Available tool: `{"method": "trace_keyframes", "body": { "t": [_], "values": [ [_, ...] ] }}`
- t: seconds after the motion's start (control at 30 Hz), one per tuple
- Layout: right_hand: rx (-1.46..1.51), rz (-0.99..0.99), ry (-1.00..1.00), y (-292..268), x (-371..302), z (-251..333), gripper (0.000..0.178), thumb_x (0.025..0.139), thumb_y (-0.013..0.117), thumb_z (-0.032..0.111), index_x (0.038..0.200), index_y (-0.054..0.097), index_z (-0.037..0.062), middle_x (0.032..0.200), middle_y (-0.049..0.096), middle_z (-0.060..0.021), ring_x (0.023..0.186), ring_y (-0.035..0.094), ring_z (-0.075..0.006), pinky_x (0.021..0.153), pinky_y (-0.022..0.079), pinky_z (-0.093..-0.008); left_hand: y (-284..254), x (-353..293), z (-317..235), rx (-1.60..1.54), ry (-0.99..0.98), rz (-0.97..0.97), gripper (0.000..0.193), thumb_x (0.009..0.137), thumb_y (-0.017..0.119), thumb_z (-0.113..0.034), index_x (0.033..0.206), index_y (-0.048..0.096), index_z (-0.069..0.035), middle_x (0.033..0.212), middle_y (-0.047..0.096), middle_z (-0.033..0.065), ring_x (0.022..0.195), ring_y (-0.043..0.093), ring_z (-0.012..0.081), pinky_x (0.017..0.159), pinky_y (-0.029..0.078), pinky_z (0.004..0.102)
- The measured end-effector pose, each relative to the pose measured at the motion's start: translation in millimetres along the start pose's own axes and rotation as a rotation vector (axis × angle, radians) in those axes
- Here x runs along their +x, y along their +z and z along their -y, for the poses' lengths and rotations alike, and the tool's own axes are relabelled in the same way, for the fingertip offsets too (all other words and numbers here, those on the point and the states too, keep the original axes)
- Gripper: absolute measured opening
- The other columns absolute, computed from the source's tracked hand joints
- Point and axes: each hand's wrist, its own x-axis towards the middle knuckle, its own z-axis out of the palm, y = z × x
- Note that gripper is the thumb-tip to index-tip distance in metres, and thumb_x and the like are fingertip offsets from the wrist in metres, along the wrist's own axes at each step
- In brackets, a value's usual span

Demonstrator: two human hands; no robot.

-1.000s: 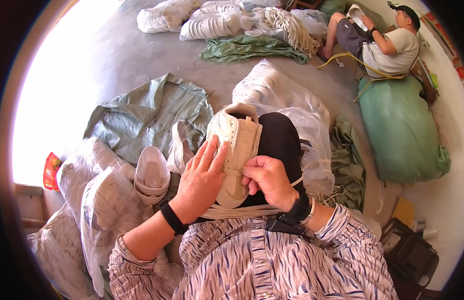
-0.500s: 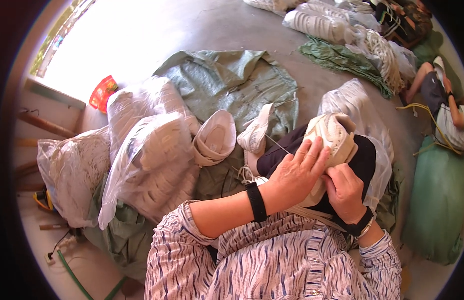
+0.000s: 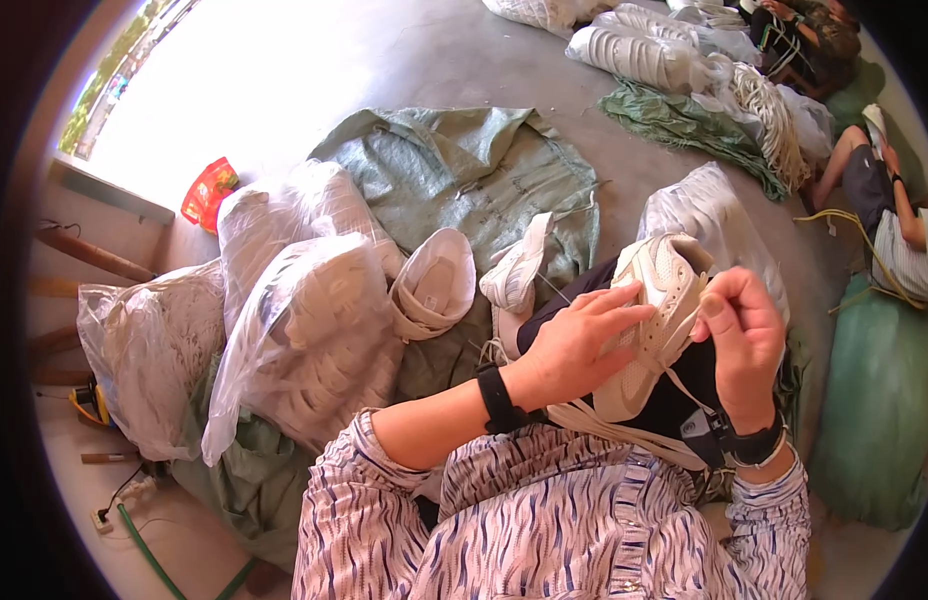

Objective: Lacing a sneaker and placing a protective mask inside it as part of shoe assembly.

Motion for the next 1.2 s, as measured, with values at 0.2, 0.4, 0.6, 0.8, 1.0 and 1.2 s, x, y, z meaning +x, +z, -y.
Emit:
{"method": "trace_keyframes", "body": {
  "t": [0.2, 0.4, 0.6, 0.8, 1.0, 1.2],
  "values": [
    [0.142, 0.128, 0.128, 10.1, -3.1, 19.2, 0.005, 0.088, 0.059, 0.004, 0.089, 0.058, -0.0003, 0.079, 0.061, -0.0026, 0.067, 0.060, -0.0065, 0.062, 0.047, -0.0181, -16.1, 19.7, -22.4, -0.750, -0.112, 0.082, 0.035, 0.094, 0.054, -0.020, 0.125, 0.053, -0.002, 0.117, 0.057, 0.0063, 0.110, 0.050, 0.0153, 0.097, 0.038, 0.0309],
    [0.345, 0.077, 0.288, -6.9, 3.9, 16.3, 0.006, 0.089, 0.059, 0.006, 0.087, 0.059, -0.0003, 0.069, 0.060, -0.0011, 0.058, 0.055, -0.0042, 0.052, 0.044, -0.0174, -18.9, 34.5, -37.3, -1.211, -0.423, 0.322, 0.034, 0.099, 0.043, -0.021, 0.123, 0.053, 0.001, 0.106, 0.060, 0.0036, 0.101, 0.055, 0.0120, 0.093, 0.042, 0.0281],
    [0.353, 0.032, 0.202, -37.4, -1.8, 2.8, 0.017, 0.093, 0.055, 0.012, 0.100, 0.058, -0.0022, 0.078, 0.061, -0.0038, 0.066, 0.057, -0.0055, 0.061, 0.047, -0.0195, -2.2, 40.2, -25.7, -1.089, -0.459, 0.239, 0.027, 0.099, 0.044, -0.022, 0.112, 0.057, -0.002, 0.094, 0.061, 0.0028, 0.092, 0.058, 0.0126, 0.085, 0.045, 0.0274],
    [0.982, 0.495, -0.285, -37.3, -46.5, 54.3, 0.053, 0.098, 0.042, 0.039, 0.130, 0.046, -0.0026, 0.108, 0.060, -0.0139, 0.082, 0.065, -0.0177, 0.075, 0.050, -0.0277, 0.8, 46.0, -25.6, -1.188, -0.551, -0.026, 0.023, 0.099, 0.041, -0.018, 0.106, 0.054, -0.001, 0.078, 0.060, 0.0041, 0.076, 0.062, 0.0164, 0.082, 0.052, 0.0336],
    [0.979, 0.397, 0.041, -44.0, -37.8, 33.9, 0.049, 0.099, 0.039, 0.040, 0.119, 0.052, -0.0017, 0.097, 0.063, -0.0151, 0.077, 0.065, -0.0203, 0.071, 0.051, -0.0301, 4.8, 46.6, -21.1, -1.120, -0.598, -0.073, 0.018, 0.098, 0.043, -0.016, 0.101, 0.053, -0.002, 0.075, 0.054, 0.0022, 0.071, 0.054, 0.0129, 0.075, 0.048, 0.0296],
    [1.049, 0.325, 0.311, -52.6, -30.9, 21.2, 0.049, 0.099, 0.036, 0.042, 0.107, 0.058, -0.0008, 0.085, 0.066, -0.0164, 0.072, 0.065, -0.0229, 0.067, 0.052, -0.0325, -2.8, 45.3, -10.7, -1.131, -0.553, 0.002, 0.015, 0.097, 0.045, -0.015, 0.101, 0.053, -0.003, 0.079, 0.051, 0.0012, 0.072, 0.049, 0.0093, 0.072, 0.045, 0.0275]
  ]
}}
